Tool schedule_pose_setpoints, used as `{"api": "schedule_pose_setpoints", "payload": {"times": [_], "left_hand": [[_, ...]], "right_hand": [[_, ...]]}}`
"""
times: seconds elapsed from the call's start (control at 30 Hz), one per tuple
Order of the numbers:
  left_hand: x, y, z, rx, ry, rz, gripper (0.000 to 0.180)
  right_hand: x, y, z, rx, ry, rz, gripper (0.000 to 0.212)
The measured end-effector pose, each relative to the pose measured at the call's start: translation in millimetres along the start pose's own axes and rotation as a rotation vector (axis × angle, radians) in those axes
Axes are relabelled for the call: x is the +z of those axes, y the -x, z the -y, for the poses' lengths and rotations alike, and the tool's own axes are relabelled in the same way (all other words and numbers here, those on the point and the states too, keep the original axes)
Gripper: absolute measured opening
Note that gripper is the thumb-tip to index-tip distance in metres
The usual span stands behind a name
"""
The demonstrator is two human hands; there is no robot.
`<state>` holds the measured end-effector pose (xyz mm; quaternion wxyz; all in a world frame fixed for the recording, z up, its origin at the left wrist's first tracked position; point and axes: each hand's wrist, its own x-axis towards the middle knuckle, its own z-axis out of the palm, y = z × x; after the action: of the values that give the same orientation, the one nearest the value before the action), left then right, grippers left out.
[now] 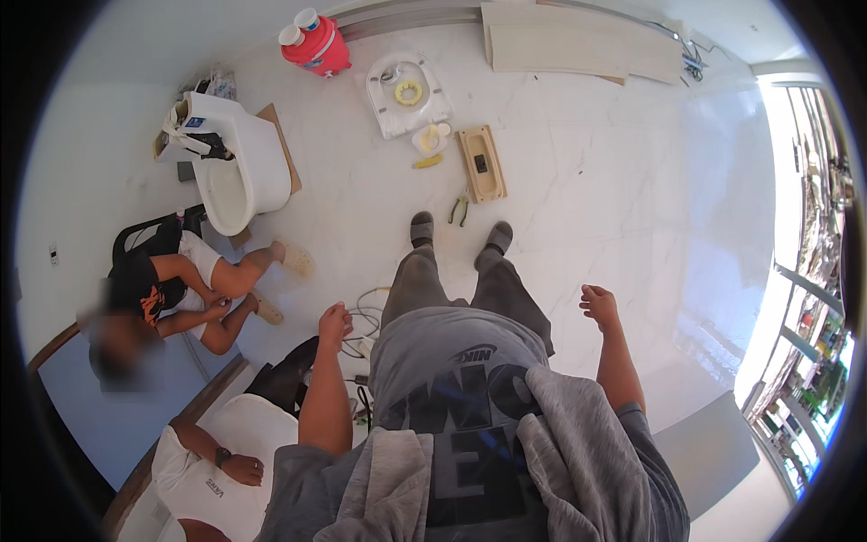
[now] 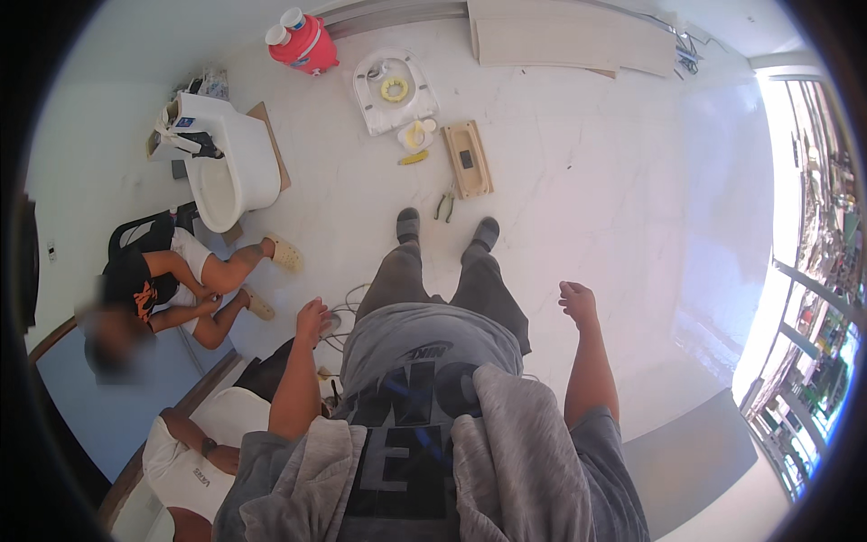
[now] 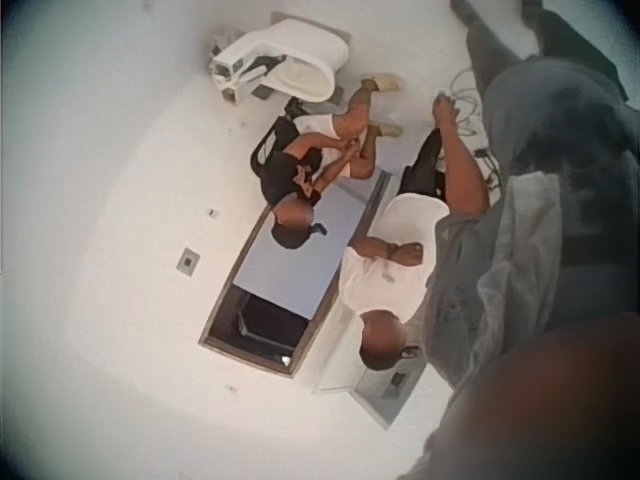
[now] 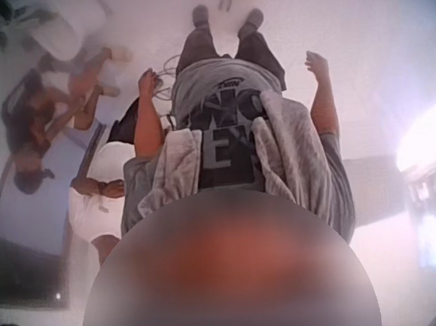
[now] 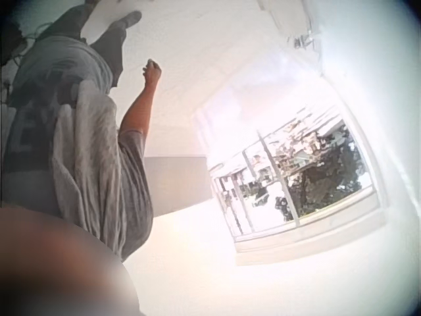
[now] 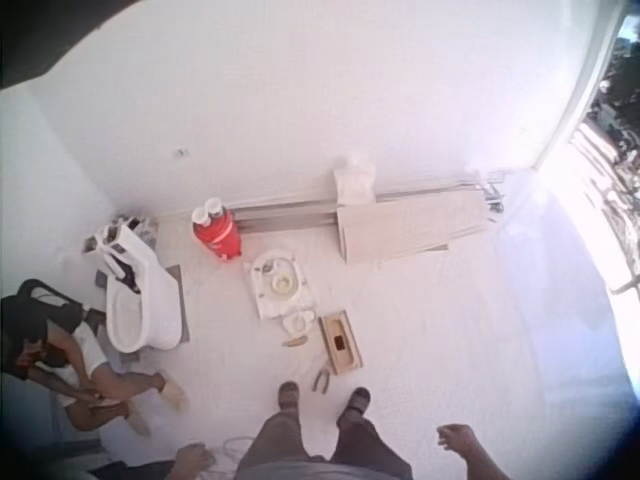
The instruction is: The person kneels in a shower stall and uses a yellow sponge to apply grout to the floor tiles around the drain. Later, the person stands and uses a ruler and pencil to measure and mark the floor near a toilet.
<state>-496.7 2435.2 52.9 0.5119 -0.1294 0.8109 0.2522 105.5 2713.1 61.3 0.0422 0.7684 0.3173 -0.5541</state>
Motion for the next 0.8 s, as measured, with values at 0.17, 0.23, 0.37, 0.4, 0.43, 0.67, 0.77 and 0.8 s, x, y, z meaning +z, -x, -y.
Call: {"api": "schedule_pose_setpoints", "payload": {"times": [0.17,0.23,0.37,0.4,0.43,0.67,0.77,0.8], "left_hand": [[64,35,17,-0.027,-0.182,0.151,0.055],[84,36,15,-0.016,-0.235,0.128,0.054],[108,26,-6,0.031,-0.208,0.13,0.054],[111,25,-11,0.053,-0.2,0.122,0.054],[113,25,-14,0.071,-0.192,0.114,0.054],[123,29,-8,0.094,0.073,0.013,0.055],[122,31,16,0.037,0.124,0.038,0.054],[121,33,25,-0.001,0.101,0.059,0.055]], "right_hand": [[-60,-28,-5,-0.081,0.002,-0.014,0.045],[-86,-43,-6,-0.007,-0.036,-0.055,0.044],[-122,-66,-12,0.016,-0.042,-0.112,0.05],[-127,-68,-14,0.029,-0.03,-0.139,0.05],[-131,-68,-19,0.036,-0.043,-0.132,0.051],[-139,-75,-12,0.094,0.152,-0.016,0.045],[-141,-79,19,0.039,0.223,-0.018,0.044],[-140,-80,32,-0.03,0.198,-0.066,0.044]]}}
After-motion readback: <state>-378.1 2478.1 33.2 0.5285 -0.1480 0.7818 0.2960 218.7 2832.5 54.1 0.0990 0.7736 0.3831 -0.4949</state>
